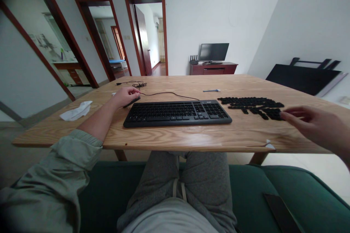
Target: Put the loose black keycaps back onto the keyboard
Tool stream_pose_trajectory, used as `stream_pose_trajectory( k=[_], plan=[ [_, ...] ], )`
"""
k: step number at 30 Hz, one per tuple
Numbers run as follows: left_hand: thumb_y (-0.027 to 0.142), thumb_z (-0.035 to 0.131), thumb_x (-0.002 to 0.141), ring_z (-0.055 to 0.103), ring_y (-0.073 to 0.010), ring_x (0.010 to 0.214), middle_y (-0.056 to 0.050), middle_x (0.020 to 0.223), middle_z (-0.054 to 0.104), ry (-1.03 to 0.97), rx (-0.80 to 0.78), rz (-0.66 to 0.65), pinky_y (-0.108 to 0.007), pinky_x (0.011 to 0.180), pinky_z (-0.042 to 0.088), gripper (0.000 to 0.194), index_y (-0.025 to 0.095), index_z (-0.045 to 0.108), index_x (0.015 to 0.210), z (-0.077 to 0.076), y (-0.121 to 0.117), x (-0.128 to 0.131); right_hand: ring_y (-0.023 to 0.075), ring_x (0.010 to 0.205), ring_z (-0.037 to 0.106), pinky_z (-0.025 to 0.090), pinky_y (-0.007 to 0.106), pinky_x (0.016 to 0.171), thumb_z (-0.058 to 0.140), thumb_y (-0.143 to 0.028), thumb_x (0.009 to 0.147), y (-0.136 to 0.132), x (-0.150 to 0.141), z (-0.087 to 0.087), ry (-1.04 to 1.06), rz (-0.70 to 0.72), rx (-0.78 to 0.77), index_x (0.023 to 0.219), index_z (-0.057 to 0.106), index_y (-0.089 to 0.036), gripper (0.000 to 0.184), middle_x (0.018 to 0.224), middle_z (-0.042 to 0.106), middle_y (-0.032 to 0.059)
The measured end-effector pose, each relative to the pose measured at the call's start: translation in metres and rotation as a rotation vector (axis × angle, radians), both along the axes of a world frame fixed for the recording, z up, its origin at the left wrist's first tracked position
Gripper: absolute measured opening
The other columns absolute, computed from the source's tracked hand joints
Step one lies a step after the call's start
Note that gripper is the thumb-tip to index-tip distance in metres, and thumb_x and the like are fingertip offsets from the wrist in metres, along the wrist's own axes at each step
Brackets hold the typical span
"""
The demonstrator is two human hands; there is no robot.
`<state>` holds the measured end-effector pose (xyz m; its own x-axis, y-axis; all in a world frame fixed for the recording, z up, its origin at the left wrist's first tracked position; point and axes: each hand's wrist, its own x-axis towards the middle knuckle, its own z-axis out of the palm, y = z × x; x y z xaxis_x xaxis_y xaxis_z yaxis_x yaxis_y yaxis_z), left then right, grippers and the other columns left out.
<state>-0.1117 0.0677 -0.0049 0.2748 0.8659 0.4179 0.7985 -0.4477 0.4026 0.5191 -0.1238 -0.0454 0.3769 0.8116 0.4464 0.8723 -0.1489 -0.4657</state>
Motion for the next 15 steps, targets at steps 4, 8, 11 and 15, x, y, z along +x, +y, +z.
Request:
stream_pose_trajectory(
  k=[4,8,11,15],
  plan=[
    [0.039,0.060,0.079,0.061,-0.0205,0.077,-0.006,0.085,0.072,-0.002,-0.045,-0.014,-0.031,0.070,0.047,0.033,0.015,0.075,0.097,0.000,-0.002,0.001,0.0240,0.087,0.067,0.052,0.039,0.080,0.061,-0.038,0.085,0.027,-0.103,0.028,0.454,0.241,-0.076,0.098,0.069,-0.023,0.021,0.101,0.074,0.0125],
    [0.042,0.060,0.081,0.062,-0.0194,0.076,-0.006,0.086,0.073,0.044,-0.126,-0.015,-0.029,0.068,0.048,0.035,0.016,0.074,0.100,-0.001,0.000,-0.001,0.0206,0.093,0.069,0.053,0.033,0.076,0.054,-0.023,0.089,0.072,-0.152,0.027,0.959,0.293,-0.112,0.098,0.063,-0.020,0.013,0.101,0.074,0.0112],
    [0.047,0.058,0.083,0.064,-0.0200,0.076,-0.005,0.088,0.073,0.107,-0.200,-0.037,-0.029,0.067,0.049,0.037,0.019,0.074,0.101,-0.004,0.004,-0.002,0.0196,0.089,0.071,0.053,0.032,0.070,0.052,-0.020,0.086,0.090,-0.156,0.019,1.168,0.290,-0.042,0.092,0.059,-0.023,0.010,0.093,0.074,0.0067],
    [0.052,0.055,0.084,0.066,-0.0225,0.083,-0.006,0.092,0.075,0.157,-0.228,-0.111,-0.030,0.072,0.049,0.038,0.021,0.074,0.096,-0.008,0.009,-0.001,0.0192,0.084,0.072,0.053,0.030,0.065,0.054,-0.017,0.078,0.091,-0.155,0.012,1.225,0.323,0.008,0.090,0.060,-0.025,0.015,0.085,0.075,0.0038]
  ],
)
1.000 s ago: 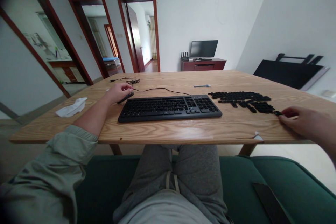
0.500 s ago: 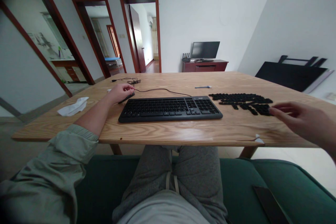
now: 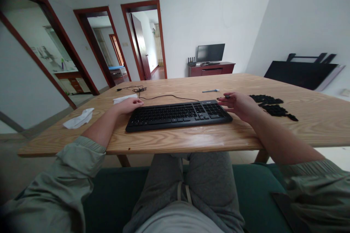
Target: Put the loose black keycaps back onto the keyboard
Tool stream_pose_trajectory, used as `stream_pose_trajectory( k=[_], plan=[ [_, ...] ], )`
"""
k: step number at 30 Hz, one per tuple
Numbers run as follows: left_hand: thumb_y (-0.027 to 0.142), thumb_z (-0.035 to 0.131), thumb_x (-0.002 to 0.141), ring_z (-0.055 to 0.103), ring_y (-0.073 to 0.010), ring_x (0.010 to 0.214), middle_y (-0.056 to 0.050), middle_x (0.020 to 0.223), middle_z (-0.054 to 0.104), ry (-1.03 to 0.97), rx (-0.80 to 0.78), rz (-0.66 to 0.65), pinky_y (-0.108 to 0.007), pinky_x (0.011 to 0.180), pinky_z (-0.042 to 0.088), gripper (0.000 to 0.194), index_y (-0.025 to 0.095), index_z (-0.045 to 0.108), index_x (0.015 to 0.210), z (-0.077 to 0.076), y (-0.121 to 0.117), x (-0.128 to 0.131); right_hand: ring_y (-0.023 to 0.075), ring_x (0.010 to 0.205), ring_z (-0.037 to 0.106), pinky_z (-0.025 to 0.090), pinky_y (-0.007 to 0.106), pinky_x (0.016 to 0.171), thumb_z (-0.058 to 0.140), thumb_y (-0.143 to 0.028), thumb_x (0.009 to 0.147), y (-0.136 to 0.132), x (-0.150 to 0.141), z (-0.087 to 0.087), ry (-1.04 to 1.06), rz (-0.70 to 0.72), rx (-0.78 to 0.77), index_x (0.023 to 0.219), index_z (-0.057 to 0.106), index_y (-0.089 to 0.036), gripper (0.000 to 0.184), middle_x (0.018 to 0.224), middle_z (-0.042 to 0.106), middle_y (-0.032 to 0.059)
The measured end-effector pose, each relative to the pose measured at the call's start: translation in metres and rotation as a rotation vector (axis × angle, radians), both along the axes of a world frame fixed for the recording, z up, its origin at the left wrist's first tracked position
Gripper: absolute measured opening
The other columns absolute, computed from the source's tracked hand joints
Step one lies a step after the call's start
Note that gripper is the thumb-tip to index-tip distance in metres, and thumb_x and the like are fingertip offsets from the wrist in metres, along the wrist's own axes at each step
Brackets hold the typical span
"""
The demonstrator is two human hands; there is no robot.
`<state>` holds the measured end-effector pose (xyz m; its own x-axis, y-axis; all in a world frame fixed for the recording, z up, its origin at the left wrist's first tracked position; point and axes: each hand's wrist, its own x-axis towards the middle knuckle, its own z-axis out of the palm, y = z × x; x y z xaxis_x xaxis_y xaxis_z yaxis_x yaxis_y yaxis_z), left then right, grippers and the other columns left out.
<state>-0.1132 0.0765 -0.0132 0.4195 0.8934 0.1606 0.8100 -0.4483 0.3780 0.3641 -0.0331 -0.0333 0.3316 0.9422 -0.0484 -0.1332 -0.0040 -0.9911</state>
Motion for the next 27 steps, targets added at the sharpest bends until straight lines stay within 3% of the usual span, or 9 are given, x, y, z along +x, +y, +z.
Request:
stream_pose_trajectory(
  k=[6,10,14,27],
  plan=[
    [0.054,0.058,0.081,0.068,-0.0240,0.086,-0.006,0.094,0.076,0.021,0.021,0.050,-0.031,0.076,0.051,0.038,0.022,0.075,0.092,0.001,0.001,-0.003,0.0183,0.080,0.072,0.055,0.029,0.063,0.058,-0.013,0.073,-0.008,-0.010,-0.002,-0.106,0.004,0.048,0.089,0.060,-0.026,0.020,0.082,0.074,0.0024],
    [0.050,0.060,0.078,0.068,-0.0246,0.087,-0.007,0.093,0.076,0.069,0.035,0.105,-0.031,0.078,0.051,0.033,0.022,0.075,0.090,0.003,0.002,-0.009,0.0209,0.088,0.072,0.058,0.034,0.071,0.061,-0.025,0.081,-0.013,-0.022,-0.004,-0.216,0.099,0.120,0.089,0.061,-0.025,0.008,0.089,0.074,0.0038],
    [0.047,0.061,0.076,0.068,-0.0243,0.082,-0.007,0.087,0.076,0.111,0.047,0.170,-0.031,0.075,0.051,0.030,0.023,0.075,0.087,0.006,0.004,-0.015,0.0205,0.087,0.071,0.057,0.036,0.076,0.063,-0.031,0.083,-0.015,-0.031,-0.007,-0.308,0.149,0.152,0.090,0.061,-0.024,0.010,0.093,0.075,0.0044],
    [0.047,0.059,0.078,0.068,-0.0281,0.091,-0.011,0.097,0.076,0.198,0.018,0.209,-0.035,0.085,0.051,0.033,0.021,0.075,0.090,0.006,0.008,-0.024,0.0226,0.097,0.071,0.055,0.041,0.090,0.066,-0.041,0.085,-0.017,-0.034,-0.012,-0.315,0.237,0.170,0.098,0.065,-0.025,0.020,0.096,0.076,0.0044]
  ],
)
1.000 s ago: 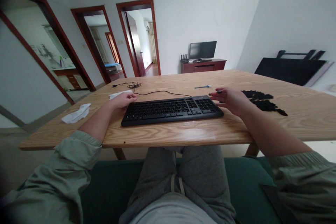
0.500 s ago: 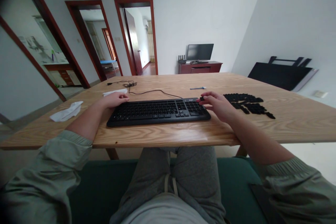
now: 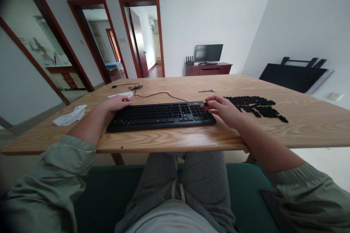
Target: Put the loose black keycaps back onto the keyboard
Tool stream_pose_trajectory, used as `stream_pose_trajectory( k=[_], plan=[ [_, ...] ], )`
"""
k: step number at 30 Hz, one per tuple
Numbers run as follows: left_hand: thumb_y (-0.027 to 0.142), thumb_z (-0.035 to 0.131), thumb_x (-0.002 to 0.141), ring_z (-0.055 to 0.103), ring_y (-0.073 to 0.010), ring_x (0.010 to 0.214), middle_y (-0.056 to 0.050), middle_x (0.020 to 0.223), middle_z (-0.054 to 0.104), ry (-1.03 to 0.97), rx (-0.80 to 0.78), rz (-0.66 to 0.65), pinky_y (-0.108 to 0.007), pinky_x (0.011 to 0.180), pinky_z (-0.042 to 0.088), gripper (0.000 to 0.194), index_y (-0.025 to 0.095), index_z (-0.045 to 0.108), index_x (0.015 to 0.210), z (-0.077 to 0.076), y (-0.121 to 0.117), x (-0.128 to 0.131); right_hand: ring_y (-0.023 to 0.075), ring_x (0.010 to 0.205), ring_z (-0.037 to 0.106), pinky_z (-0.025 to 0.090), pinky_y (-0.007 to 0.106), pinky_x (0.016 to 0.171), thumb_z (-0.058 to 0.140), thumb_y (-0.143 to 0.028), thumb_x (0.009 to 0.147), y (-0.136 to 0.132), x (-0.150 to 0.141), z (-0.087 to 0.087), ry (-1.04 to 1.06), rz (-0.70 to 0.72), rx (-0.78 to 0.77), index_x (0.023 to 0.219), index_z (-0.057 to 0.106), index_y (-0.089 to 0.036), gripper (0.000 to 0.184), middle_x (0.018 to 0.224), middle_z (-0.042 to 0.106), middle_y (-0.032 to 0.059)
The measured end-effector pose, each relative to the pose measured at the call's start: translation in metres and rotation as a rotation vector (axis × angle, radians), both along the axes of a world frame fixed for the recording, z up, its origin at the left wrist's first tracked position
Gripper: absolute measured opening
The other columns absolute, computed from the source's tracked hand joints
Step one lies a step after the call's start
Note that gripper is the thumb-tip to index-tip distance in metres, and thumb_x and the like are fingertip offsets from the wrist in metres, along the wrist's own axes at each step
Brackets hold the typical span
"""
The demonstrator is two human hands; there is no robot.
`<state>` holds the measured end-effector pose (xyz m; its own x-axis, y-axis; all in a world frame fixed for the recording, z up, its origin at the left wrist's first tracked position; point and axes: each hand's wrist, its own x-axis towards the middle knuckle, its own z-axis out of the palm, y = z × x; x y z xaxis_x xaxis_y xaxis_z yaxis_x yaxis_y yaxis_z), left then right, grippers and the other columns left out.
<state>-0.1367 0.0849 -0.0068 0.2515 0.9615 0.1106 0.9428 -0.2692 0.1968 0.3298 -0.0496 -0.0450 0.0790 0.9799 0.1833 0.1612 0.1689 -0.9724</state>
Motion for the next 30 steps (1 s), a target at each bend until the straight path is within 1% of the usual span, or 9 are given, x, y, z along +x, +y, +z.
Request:
stream_pose_trajectory(
  k=[3,5,9,12,16,19,21,23,30],
  plan=[
    [0.045,0.059,0.081,0.069,-0.0280,0.095,-0.010,0.100,0.076,0.013,-0.006,0.001,-0.034,0.089,0.052,0.033,0.020,0.076,0.094,0.000,0.000,0.001,0.0241,0.106,0.068,0.051,0.045,0.099,0.066,-0.044,0.086,-0.001,0.002,-0.001,-0.022,0.005,0.071,0.113,0.069,-0.028,0.032,0.102,0.076,0.0046],
    [0.044,0.058,0.084,0.069,-0.0264,0.098,-0.009,0.105,0.076,0.040,-0.014,0.006,-0.032,0.092,0.051,0.034,0.019,0.076,0.098,0.000,0.000,0.001,0.0254,0.112,0.066,0.049,0.045,0.102,0.068,-0.047,0.084,-0.002,0.003,-0.002,-0.068,0.002,0.165,0.113,0.071,-0.028,0.035,0.108,0.076,0.0052],
    [0.043,0.054,0.089,0.068,-0.0243,0.103,-0.009,0.114,0.074,0.078,-0.032,-0.001,-0.031,0.097,0.050,0.037,0.019,0.075,0.108,0.000,0.001,0.001,0.0227,0.099,0.068,0.054,0.039,0.088,0.071,-0.052,0.082,-0.005,0.003,-0.001,-0.110,0.004,0.236,0.106,0.074,-0.029,0.034,0.113,0.075,0.0049],
    [0.044,0.052,0.089,0.068,-0.0247,0.104,-0.008,0.115,0.074,0.086,-0.039,0.003,-0.031,0.096,0.050,0.038,0.019,0.074,0.109,0.000,0.001,0.001,0.0216,0.088,0.068,0.055,0.037,0.080,0.073,-0.053,0.079,-0.008,0.002,0.001,-0.185,-0.023,0.265,0.098,0.073,-0.027,0.032,0.105,0.076,0.0049],
    [0.047,0.051,0.088,0.068,-0.0243,0.104,-0.008,0.114,0.074,0.101,-0.043,0.021,-0.030,0.095,0.051,0.041,0.019,0.074,0.108,0.000,0.000,0.002,0.0236,0.080,0.067,0.054,0.038,0.070,0.071,-0.054,0.079,-0.015,0.007,0.000,-0.460,-0.028,0.294,0.088,0.073,-0.024,0.031,0.094,0.075,0.0073],
    [0.047,0.051,0.088,0.068,-0.0234,0.104,-0.007,0.114,0.074,0.106,-0.043,0.023,-0.029,0.094,0.050,0.042,0.019,0.074,0.109,0.001,-0.001,0.003,0.0211,0.071,0.063,0.050,0.036,0.062,0.065,-0.051,0.085,-0.020,0.017,-0.006,-0.714,-0.004,0.269,0.096,0.075,-0.023,0.032,0.091,0.075,0.0071],
    [0.047,0.052,0.088,0.068,-0.0229,0.103,-0.006,0.114,0.074,0.107,-0.040,0.026,-0.028,0.094,0.050,0.041,0.019,0.074,0.109,0.002,-0.003,0.004,0.0211,0.075,0.064,0.051,0.035,0.065,0.063,-0.049,0.086,-0.023,0.024,-0.010,-0.823,0.033,0.283,0.099,0.075,-0.024,0.030,0.095,0.075,0.0069],
    [0.047,0.052,0.088,0.068,-0.0224,0.103,-0.006,0.114,0.075,0.110,-0.040,0.043,-0.027,0.093,0.050,0.040,0.020,0.073,0.109,0.003,-0.004,0.005,0.0216,0.080,0.065,0.052,0.034,0.069,0.063,-0.048,0.087,-0.025,0.028,-0.014,-0.863,0.055,0.318,0.097,0.075,-0.026,0.027,0.100,0.075,0.0071],
    [0.048,0.052,0.087,0.068,-0.0236,0.102,-0.006,0.114,0.074,0.103,-0.053,0.029,-0.029,0.093,0.051,0.040,0.021,0.074,0.108,0.002,-0.003,0.004,0.0211,0.081,0.067,0.052,0.030,0.064,0.065,-0.043,0.084,-0.030,0.025,-0.019,-0.848,0.060,0.374,0.095,0.076,-0.026,0.022,0.095,0.075,0.0060]
  ],
)
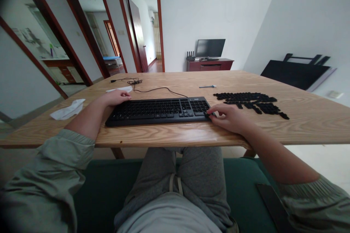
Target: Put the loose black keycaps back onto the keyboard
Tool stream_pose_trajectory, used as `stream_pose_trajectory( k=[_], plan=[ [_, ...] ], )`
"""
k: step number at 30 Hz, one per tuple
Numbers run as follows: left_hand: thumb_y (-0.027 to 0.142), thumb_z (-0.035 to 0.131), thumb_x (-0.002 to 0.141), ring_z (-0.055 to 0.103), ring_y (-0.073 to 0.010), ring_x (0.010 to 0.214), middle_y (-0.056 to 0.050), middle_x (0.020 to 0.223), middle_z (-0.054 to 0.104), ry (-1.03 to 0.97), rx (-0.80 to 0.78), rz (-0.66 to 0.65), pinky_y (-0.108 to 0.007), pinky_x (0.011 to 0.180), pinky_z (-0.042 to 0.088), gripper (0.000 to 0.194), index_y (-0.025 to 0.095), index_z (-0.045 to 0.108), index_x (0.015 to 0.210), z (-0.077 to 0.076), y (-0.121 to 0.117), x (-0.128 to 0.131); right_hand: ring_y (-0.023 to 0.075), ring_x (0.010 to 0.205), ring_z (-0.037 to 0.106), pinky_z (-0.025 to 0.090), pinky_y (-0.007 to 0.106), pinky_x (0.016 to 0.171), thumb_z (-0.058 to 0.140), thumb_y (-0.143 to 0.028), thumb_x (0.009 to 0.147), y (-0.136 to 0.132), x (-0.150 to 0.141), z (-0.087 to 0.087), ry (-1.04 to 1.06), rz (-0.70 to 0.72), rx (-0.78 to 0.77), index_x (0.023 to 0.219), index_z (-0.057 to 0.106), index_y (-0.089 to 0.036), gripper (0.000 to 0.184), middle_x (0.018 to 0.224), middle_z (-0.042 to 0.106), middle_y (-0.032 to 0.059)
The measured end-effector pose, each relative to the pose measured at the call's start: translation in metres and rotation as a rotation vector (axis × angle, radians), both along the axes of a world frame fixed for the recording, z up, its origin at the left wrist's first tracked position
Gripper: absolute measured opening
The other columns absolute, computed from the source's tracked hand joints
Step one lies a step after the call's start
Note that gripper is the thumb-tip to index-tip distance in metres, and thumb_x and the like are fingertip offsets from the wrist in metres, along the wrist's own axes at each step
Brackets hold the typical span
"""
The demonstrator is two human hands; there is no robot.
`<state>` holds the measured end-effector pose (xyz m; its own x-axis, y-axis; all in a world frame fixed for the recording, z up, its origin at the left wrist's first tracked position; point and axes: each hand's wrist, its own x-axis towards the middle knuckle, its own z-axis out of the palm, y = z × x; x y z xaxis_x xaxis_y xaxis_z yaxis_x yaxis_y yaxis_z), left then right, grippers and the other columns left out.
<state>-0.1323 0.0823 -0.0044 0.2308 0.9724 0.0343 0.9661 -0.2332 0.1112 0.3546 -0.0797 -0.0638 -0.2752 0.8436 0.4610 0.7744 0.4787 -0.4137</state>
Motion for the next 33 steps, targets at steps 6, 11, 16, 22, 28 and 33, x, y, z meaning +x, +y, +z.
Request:
stream_pose_trajectory(
  k=[6,11,16,22,28,33],
  plan=[
    [0.046,0.053,0.086,0.069,-0.0250,0.101,-0.008,0.112,0.075,-0.022,0.010,-0.010,-0.030,0.094,0.051,0.039,0.020,0.075,0.106,-0.002,0.003,-0.001,0.0196,0.075,0.064,0.050,0.031,0.063,0.064,-0.040,0.085,-0.002,-0.006,-0.002,-0.058,-0.031,0.087,0.095,0.074,-0.026,0.020,0.086,0.072,0.0046],
    [0.049,0.052,0.085,0.069,-0.0255,0.102,-0.008,0.111,0.075,-0.018,0.009,-0.016,-0.031,0.093,0.051,0.042,0.020,0.074,0.107,-0.004,0.006,-0.003,0.0155,0.059,0.052,0.042,0.030,0.056,0.065,-0.040,0.084,-0.003,-0.006,-0.003,-0.110,-0.110,0.123,0.102,0.072,-0.025,0.024,0.065,0.057,-0.0004],
    [0.050,0.051,0.085,0.068,-0.0256,0.102,-0.008,0.112,0.075,-0.018,0.005,-0.018,-0.031,0.094,0.051,0.043,0.020,0.074,0.107,-0.003,0.005,-0.003,0.0154,0.059,0.051,0.040,0.029,0.056,0.064,-0.041,0.085,-0.002,-0.007,-0.004,-0.096,-0.114,0.103,0.101,0.072,-0.025,0.024,0.065,0.057,-0.0004],
    [0.050,0.050,0.086,0.068,-0.0251,0.101,-0.008,0.113,0.074,-0.009,-0.008,-0.010,-0.032,0.094,0.051,0.045,0.019,0.073,0.109,-0.001,0.002,-0.001,0.0158,0.059,0.052,0.041,0.030,0.055,0.064,-0.041,0.084,-0.003,-0.008,-0.002,-0.088,-0.099,0.096,0.099,0.073,-0.026,0.024,0.066,0.061,0.0004],
    [0.051,0.052,0.085,0.068,-0.0244,0.102,-0.007,0.115,0.074,-0.014,-0.005,-0.014,-0.031,0.094,0.051,0.044,0.020,0.073,0.107,-0.003,0.006,-0.004,0.0203,0.074,0.065,0.051,0.034,0.063,0.060,-0.042,0.087,-0.005,-0.012,0.005,-0.028,-0.079,0.092,0.097,0.076,-0.027,0.023,0.096,0.076,0.0056],
    [0.052,0.054,0.084,0.068,-0.0239,0.100,-0.007,0.112,0.075,-0.027,0.008,-0.028,-0.028,0.091,0.051,0.044,0.020,0.074,0.106,-0.006,0.010,-0.007,0.0248,0.093,0.070,0.056,0.038,0.075,0.059,-0.040,0.089,-0.001,-0.008,0.001,-0.044,-0.023,0.061,0.095,0.078,-0.030,0.022,0.103,0.077,0.0041]
  ],
)
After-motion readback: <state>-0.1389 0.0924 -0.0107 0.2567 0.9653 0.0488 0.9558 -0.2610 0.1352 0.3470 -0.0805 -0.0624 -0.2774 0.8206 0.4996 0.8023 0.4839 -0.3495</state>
